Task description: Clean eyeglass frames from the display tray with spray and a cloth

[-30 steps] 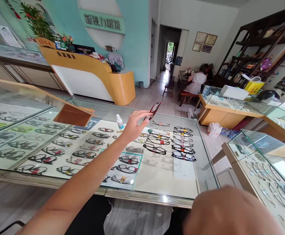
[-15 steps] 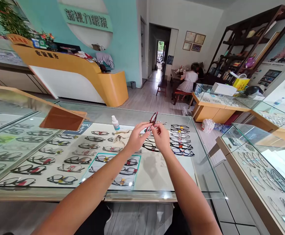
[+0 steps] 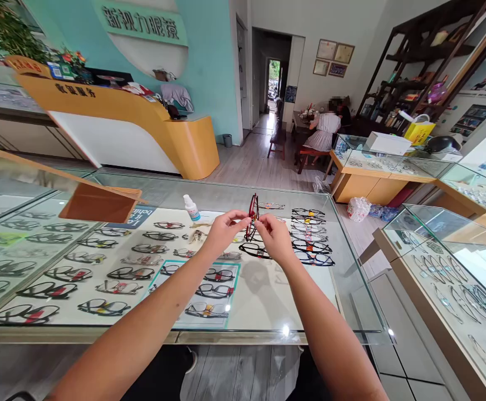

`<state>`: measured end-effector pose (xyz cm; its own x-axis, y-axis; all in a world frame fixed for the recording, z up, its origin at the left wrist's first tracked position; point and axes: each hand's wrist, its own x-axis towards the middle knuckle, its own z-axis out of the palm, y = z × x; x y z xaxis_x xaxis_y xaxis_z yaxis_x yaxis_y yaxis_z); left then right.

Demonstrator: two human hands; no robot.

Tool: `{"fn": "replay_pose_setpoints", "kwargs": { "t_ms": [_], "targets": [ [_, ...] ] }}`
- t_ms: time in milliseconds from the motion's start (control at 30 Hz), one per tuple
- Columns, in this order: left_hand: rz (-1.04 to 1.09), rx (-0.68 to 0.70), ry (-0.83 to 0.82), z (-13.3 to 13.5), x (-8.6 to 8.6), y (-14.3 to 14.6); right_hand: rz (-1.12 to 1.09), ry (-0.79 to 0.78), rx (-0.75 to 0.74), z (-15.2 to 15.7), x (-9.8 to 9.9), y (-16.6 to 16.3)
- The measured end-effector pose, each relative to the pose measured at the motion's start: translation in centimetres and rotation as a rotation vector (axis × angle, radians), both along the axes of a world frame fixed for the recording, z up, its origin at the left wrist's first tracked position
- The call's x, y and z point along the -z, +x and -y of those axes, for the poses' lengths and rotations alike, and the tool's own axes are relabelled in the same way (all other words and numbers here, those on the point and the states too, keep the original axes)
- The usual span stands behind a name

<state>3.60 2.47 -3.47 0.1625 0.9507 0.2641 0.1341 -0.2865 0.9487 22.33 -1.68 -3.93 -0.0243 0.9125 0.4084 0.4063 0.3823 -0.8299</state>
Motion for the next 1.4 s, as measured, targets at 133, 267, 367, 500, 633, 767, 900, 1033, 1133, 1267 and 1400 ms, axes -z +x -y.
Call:
{"fn": "replay_pose_setpoints", "kwargs": {
  "t_ms": [133,267,367,500,633,767,900,1033,1133,1267,1400],
  "targets": [
    [0.004,0.025,0.044,-0.3,0.4,0.0,-0.021,0.006,-0.029,0.1,-0.4,0.0],
    [0.042,0.02,0.073,-0.8,0.7,-0.2,-0.063,-0.006,-0.035,0.1,-0.7,0.2],
    [0.057,-0.008,0.075,-1.1,0.9,-0.3,-0.121,-0.034,-0.02,0.1,-0.9,0.3],
    [0.151,-0.078,0.028,-1.4,0.9,-0.5,-0.233,-0.089,0.031,-0.1,-1.3,0.4],
    [0.371,-0.212,-0.095,-1.8,0.7,-0.7,-0.397,-0.194,0.074,-0.6,-1.4,0.6],
    [0.448,-0.287,-0.175,-2.1,0.7,-1.0,-0.548,-0.347,0.096,-0.9,-0.7,-0.1],
    [0.41,-0.323,-0.115,-1.9,0.6,-1.0,-0.558,-0.437,0.097,-0.4,-0.1,-1.4],
    [0.361,-0.357,0.026,-1.5,0.3,-0.8,-0.375,-0.379,0.06,0.9,-0.6,-2.1],
    [0.267,-0.353,0.07,-1.0,0.2,-0.6,-0.275,-0.177,-0.011,2.2,-1.2,-2.6],
    [0.144,-0.315,0.152,0.0,0.1,-0.3,-0.154,-0.075,-0.138,3.4,-1.2,-3.6],
    [0.063,-0.291,0.214,0.8,-0.2,0.1,-0.102,-0.086,-0.179,3.6,-0.7,-4.2]
  ]
}}
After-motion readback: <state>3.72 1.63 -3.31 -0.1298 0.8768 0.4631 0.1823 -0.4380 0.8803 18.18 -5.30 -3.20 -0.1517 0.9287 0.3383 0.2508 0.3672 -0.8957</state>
